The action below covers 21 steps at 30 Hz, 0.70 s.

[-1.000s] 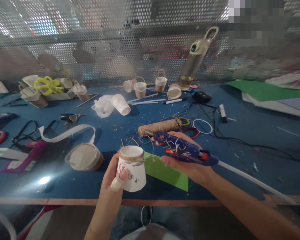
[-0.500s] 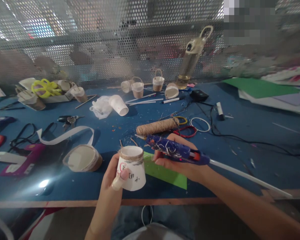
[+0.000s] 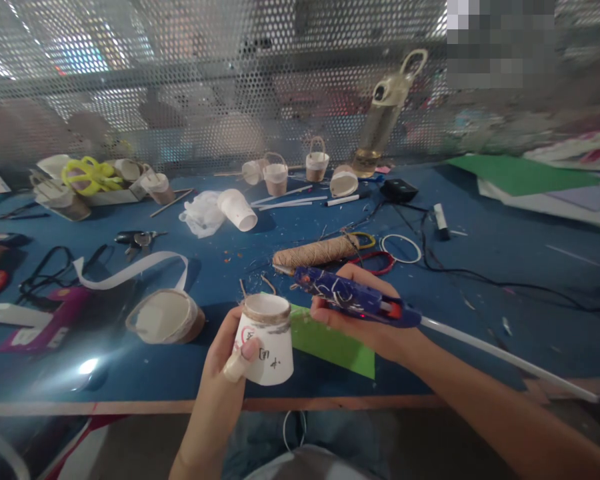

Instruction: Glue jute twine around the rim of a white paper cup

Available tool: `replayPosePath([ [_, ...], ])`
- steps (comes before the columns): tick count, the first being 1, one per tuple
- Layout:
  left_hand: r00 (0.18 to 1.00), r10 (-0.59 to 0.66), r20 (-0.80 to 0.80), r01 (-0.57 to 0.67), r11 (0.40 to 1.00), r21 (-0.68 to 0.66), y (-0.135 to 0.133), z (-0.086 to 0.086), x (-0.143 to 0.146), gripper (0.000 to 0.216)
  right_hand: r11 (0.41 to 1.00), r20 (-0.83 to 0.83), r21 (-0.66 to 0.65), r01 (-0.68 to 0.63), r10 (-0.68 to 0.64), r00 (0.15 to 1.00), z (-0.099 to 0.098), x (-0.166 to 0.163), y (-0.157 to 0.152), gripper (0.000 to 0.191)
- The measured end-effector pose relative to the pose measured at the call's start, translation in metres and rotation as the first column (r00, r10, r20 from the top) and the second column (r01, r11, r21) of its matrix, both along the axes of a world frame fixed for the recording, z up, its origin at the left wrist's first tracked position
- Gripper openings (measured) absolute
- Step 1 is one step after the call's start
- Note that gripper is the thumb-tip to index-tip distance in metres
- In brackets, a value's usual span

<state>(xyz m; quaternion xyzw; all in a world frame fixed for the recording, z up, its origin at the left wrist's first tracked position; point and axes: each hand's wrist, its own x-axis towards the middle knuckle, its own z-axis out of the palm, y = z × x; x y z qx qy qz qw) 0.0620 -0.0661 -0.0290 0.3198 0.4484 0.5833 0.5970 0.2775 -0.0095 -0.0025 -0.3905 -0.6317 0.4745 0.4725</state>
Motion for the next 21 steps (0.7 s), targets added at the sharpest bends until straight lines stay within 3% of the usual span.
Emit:
replayPosePath([
  [11, 0.998, -0.055, -0.001, 0.055, 0.998, -0.012, 0.0, 0.004, 0.0, 0.044, 0.999, -0.003, 0.022, -0.033, 0.033, 0.999, -0.019, -0.003, 0.005, 0.027],
  [21, 0.996, -0.092, -0.016, 0.092, 0.995, -0.033, 0.001, 0.005, 0.0, 0.048, 0.998, -0.006, -0.066, -0.013, 0.012, 1.0, -0.021, -0.006, 0.001, 0.029],
])
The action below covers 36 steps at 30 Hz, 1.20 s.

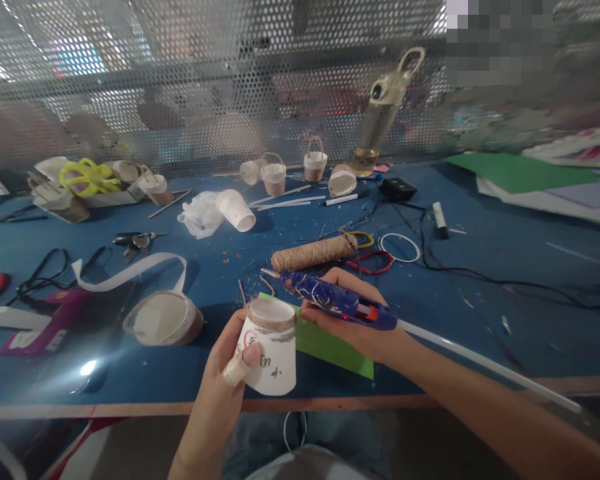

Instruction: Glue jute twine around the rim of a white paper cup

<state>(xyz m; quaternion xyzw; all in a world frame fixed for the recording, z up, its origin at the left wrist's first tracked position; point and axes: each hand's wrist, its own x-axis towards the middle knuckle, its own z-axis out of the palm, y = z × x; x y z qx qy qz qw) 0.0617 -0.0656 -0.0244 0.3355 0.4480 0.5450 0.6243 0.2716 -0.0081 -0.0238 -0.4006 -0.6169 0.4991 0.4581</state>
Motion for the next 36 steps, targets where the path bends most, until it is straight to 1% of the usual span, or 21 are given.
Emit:
replayPosePath([
  [3, 1.0, -0.006, 0.0, 0.006, 1.0, -0.002, 0.0, -0.001, 0.001, 0.049, 1.0, -0.004, 0.025, 0.011, -0.011, 1.0, -0.001, -0.003, 0.001, 0.028],
  [10, 1.0, 0.01, -0.01, -0.01, 1.0, 0.015, 0.0, -0.005, 0.004, 0.05, 0.999, -0.021, 0.017, 0.042, -0.042, 0.999, 0.003, -0.008, 0.001, 0.03],
  [16, 0.997, 0.07, -0.021, -0.068, 0.996, 0.059, 0.001, -0.011, 0.006, 0.034, 0.995, -0.002, 0.067, 0.07, -0.07, 0.998, -0.001, -0.007, 0.002, 0.029],
  [19, 0.996, 0.084, -0.034, -0.081, 0.993, 0.087, 0.001, -0.014, 0.008, 0.031, 0.991, 0.019, 0.106, 0.085, -0.088, 0.996, 0.002, -0.006, 0.002, 0.027],
  [23, 0.994, 0.076, -0.079, -0.067, 0.992, 0.109, -0.002, -0.015, 0.012, 0.037, 0.991, 0.031, 0.113, 0.065, -0.069, 0.997, 0.006, -0.004, 0.0, 0.025],
  [27, 0.991, 0.027, -0.128, -0.009, 0.99, 0.138, -0.005, -0.012, 0.016, 0.049, 0.992, 0.053, 0.117, 0.052, -0.058, 0.997, 0.003, -0.003, -0.002, 0.025],
  [29, 0.988, 0.013, -0.156, 0.009, 0.99, 0.143, -0.006, -0.01, 0.016, 0.048, 0.992, 0.074, 0.121, 0.021, -0.03, 0.997, 0.001, -0.002, -0.004, 0.023],
  [32, 0.982, 0.037, -0.185, -0.013, 0.992, 0.128, -0.007, -0.009, 0.015, 0.046, 0.99, 0.064, 0.135, -0.032, 0.024, 0.998, 0.0, -0.002, -0.007, 0.024],
  [34, 0.979, 0.045, -0.201, -0.022, 0.993, 0.112, -0.007, -0.009, 0.015, 0.046, 0.987, 0.042, 0.153, -0.043, 0.037, 0.998, 0.0, -0.002, -0.008, 0.024],
  [36, 0.976, 0.036, -0.213, -0.013, 0.994, 0.107, -0.006, -0.01, 0.014, 0.047, 0.982, 0.038, 0.187, -0.028, 0.021, 0.999, 0.0, -0.002, -0.009, 0.022],
])
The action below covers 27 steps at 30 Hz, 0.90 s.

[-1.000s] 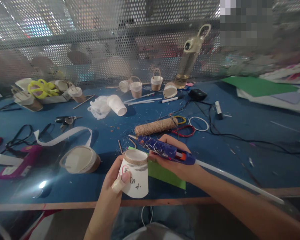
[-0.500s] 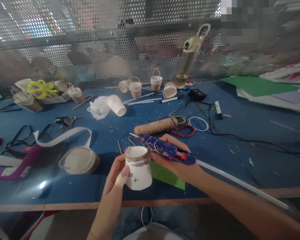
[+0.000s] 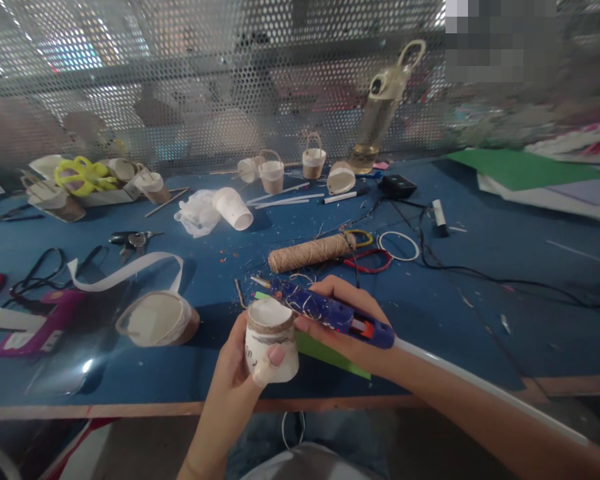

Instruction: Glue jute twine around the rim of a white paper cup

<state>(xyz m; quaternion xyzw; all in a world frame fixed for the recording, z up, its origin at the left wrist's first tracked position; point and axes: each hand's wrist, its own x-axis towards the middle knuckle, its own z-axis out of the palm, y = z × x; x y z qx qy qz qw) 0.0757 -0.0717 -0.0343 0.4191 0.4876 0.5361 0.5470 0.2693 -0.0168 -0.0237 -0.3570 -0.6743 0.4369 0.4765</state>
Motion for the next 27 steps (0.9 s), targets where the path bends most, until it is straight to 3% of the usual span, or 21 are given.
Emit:
replayPosePath([
  [10, 0.999, -0.014, -0.039, 0.015, 0.999, 0.03, 0.0026, -0.0041, -0.0031, 0.044, 0.99, 0.014, 0.125, 0.068, -0.07, 0.997, -0.0048, -0.001, 0.001, 0.021],
  [20, 0.999, 0.009, -0.043, -0.008, 1.0, 0.03, 0.0034, -0.008, -0.002, 0.051, 0.99, -0.008, 0.123, 0.064, -0.063, 0.998, -0.0096, 0.0001, 0.0014, 0.023],
  [27, 0.998, 0.063, 0.024, -0.064, 0.998, 0.006, 0.0035, -0.0055, -0.0005, 0.05, 0.993, 0.023, 0.104, 0.053, -0.055, 0.998, -0.0025, -0.0004, 0.0004, 0.022],
])
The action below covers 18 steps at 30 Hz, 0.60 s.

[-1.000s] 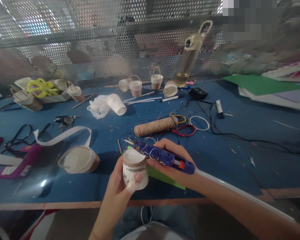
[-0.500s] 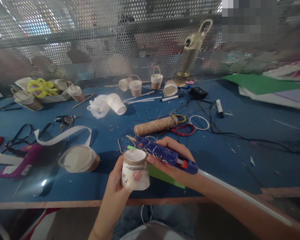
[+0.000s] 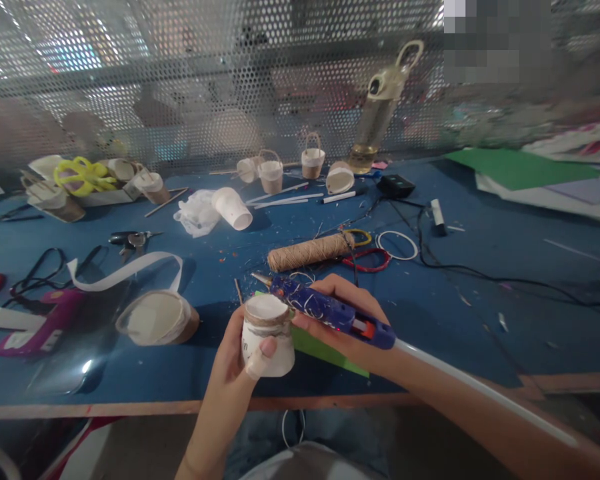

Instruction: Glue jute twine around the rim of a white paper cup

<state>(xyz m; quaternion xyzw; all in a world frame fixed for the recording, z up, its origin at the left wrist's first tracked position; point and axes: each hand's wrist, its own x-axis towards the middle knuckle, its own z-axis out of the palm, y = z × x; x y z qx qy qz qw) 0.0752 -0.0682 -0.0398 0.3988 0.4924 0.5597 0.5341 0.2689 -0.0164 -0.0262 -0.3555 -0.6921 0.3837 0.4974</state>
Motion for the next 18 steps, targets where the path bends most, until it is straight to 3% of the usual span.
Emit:
replayPosePath([
  [5, 0.997, 0.047, 0.056, -0.046, 0.999, -0.015, 0.002, -0.002, -0.001, 0.052, 0.999, 0.015, -0.042, -0.014, 0.015, 1.0, 0.004, 0.0, -0.002, 0.019],
  [13, 0.979, 0.137, 0.153, -0.14, 0.99, 0.013, 0.002, 0.001, -0.004, 0.048, 0.977, -0.039, 0.173, -0.12, 0.129, 0.991, 0.002, 0.01, 0.008, 0.024],
  [18, 0.964, 0.165, 0.208, -0.176, 0.984, 0.033, 0.001, 0.003, -0.005, 0.044, 0.977, -0.01, 0.158, -0.144, 0.148, 0.989, 0.001, 0.017, 0.011, 0.023],
])
